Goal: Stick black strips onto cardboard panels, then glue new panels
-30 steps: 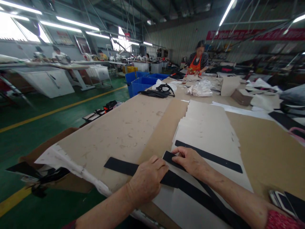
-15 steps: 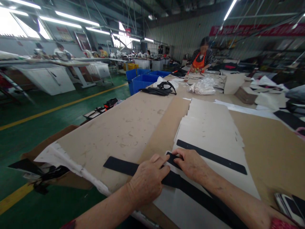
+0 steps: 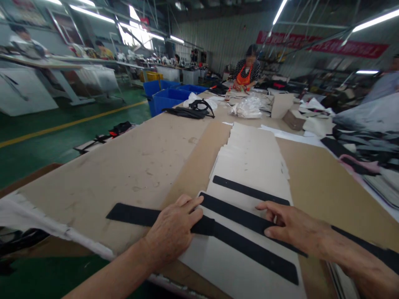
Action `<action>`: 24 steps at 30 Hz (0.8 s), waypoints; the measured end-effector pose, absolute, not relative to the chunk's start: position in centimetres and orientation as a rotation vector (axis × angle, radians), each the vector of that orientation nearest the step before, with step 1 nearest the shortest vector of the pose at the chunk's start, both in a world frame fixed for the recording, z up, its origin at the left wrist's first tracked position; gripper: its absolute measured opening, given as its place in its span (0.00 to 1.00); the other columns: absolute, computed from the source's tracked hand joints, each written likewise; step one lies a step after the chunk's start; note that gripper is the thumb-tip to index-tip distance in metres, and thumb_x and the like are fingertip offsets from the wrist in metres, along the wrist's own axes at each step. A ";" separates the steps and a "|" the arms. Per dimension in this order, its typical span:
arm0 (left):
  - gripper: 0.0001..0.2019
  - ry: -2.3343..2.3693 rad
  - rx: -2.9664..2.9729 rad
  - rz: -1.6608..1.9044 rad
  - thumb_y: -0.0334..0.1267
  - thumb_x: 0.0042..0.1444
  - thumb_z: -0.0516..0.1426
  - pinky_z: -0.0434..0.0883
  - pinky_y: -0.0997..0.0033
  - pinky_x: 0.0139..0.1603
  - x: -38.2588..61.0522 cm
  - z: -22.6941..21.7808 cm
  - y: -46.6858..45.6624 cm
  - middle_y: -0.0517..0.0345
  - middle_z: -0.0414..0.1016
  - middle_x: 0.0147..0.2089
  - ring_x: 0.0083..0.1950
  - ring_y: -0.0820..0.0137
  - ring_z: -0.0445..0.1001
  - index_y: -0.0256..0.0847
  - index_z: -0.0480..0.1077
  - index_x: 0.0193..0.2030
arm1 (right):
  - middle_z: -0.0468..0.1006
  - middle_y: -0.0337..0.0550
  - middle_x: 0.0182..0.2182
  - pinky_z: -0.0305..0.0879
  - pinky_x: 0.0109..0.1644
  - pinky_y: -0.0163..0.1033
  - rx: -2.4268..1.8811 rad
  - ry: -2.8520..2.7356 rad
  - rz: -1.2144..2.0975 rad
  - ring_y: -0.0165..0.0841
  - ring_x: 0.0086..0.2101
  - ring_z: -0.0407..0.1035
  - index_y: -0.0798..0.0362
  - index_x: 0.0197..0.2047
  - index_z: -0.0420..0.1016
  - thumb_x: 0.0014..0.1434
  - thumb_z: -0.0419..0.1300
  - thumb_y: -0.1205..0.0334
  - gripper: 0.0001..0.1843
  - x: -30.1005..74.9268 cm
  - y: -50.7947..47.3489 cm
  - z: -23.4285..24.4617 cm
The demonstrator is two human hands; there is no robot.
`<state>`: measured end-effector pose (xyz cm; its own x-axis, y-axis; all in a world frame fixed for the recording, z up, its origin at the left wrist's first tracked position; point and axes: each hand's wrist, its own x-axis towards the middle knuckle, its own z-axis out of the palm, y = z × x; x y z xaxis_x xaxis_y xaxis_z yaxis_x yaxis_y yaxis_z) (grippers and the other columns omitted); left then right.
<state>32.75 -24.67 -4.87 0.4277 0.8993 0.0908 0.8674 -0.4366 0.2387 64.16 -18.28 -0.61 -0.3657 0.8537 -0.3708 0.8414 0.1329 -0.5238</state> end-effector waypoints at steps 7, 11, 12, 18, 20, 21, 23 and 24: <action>0.26 1.567 2.553 0.373 0.21 0.44 0.52 0.67 0.54 0.60 32.5 -5.7 -24.4 0.55 0.66 0.65 0.60 0.59 0.63 0.42 0.71 0.51 | 0.79 0.42 0.40 0.63 0.50 0.45 -2.019 -1.907 0.869 0.40 0.42 0.72 0.48 0.48 0.73 0.56 0.57 0.52 0.18 68.5 -23.5 -2.8; 0.25 1.585 2.593 0.378 0.22 0.45 0.52 0.68 0.53 0.60 32.4 -5.9 -24.2 0.55 0.67 0.65 0.60 0.58 0.64 0.43 0.72 0.51 | 0.79 0.44 0.41 0.64 0.50 0.47 -2.069 -1.801 0.727 0.41 0.42 0.73 0.48 0.50 0.72 0.58 0.55 0.52 0.19 67.4 -24.9 -3.7; 0.25 1.590 2.605 0.375 0.22 0.44 0.52 0.68 0.53 0.60 32.3 -6.0 -24.2 0.55 0.67 0.65 0.60 0.58 0.64 0.43 0.72 0.51 | 0.79 0.44 0.39 0.65 0.49 0.47 -2.072 -1.792 0.713 0.41 0.40 0.73 0.48 0.51 0.72 0.58 0.55 0.52 0.20 67.2 -25.1 -3.8; 0.26 1.573 2.692 0.387 0.24 0.46 0.53 0.66 0.51 0.62 31.7 -7.1 -24.0 0.56 0.66 0.65 0.61 0.56 0.64 0.42 0.72 0.53 | 0.78 0.42 0.33 0.67 0.42 0.44 -2.034 -1.769 0.576 0.38 0.34 0.73 0.50 0.51 0.72 0.58 0.55 0.54 0.18 66.9 -25.6 -4.3; 0.26 1.568 2.706 0.399 0.25 0.45 0.53 0.67 0.51 0.62 31.6 -7.2 -23.9 0.56 0.66 0.65 0.61 0.56 0.65 0.43 0.72 0.52 | 0.78 0.41 0.32 0.67 0.41 0.43 -2.015 -1.764 0.544 0.37 0.33 0.73 0.51 0.50 0.72 0.58 0.56 0.56 0.18 66.8 -25.6 -4.4; 0.26 1.566 2.711 0.402 0.24 0.45 0.53 0.67 0.51 0.62 31.6 -7.2 -23.9 0.57 0.66 0.65 0.60 0.56 0.65 0.43 0.72 0.52 | 0.78 0.41 0.32 0.68 0.40 0.43 -2.003 -1.767 0.531 0.37 0.32 0.73 0.51 0.49 0.72 0.58 0.56 0.56 0.17 66.8 -25.6 -4.5; 0.27 1.562 2.719 0.401 0.24 0.44 0.52 0.68 0.52 0.61 31.6 -7.1 -23.9 0.57 0.66 0.66 0.61 0.56 0.65 0.43 0.72 0.52 | 0.78 0.42 0.33 0.68 0.40 0.43 -1.983 -1.777 0.506 0.37 0.32 0.73 0.51 0.49 0.73 0.58 0.56 0.57 0.16 66.8 -25.5 -4.4; 0.27 1.559 2.722 0.399 0.24 0.44 0.52 0.68 0.52 0.61 31.6 -7.0 -23.9 0.57 0.66 0.66 0.61 0.57 0.66 0.43 0.72 0.52 | 0.78 0.43 0.34 0.68 0.41 0.43 -1.976 -1.785 0.498 0.37 0.33 0.73 0.52 0.48 0.73 0.58 0.56 0.58 0.16 66.8 -25.4 -4.4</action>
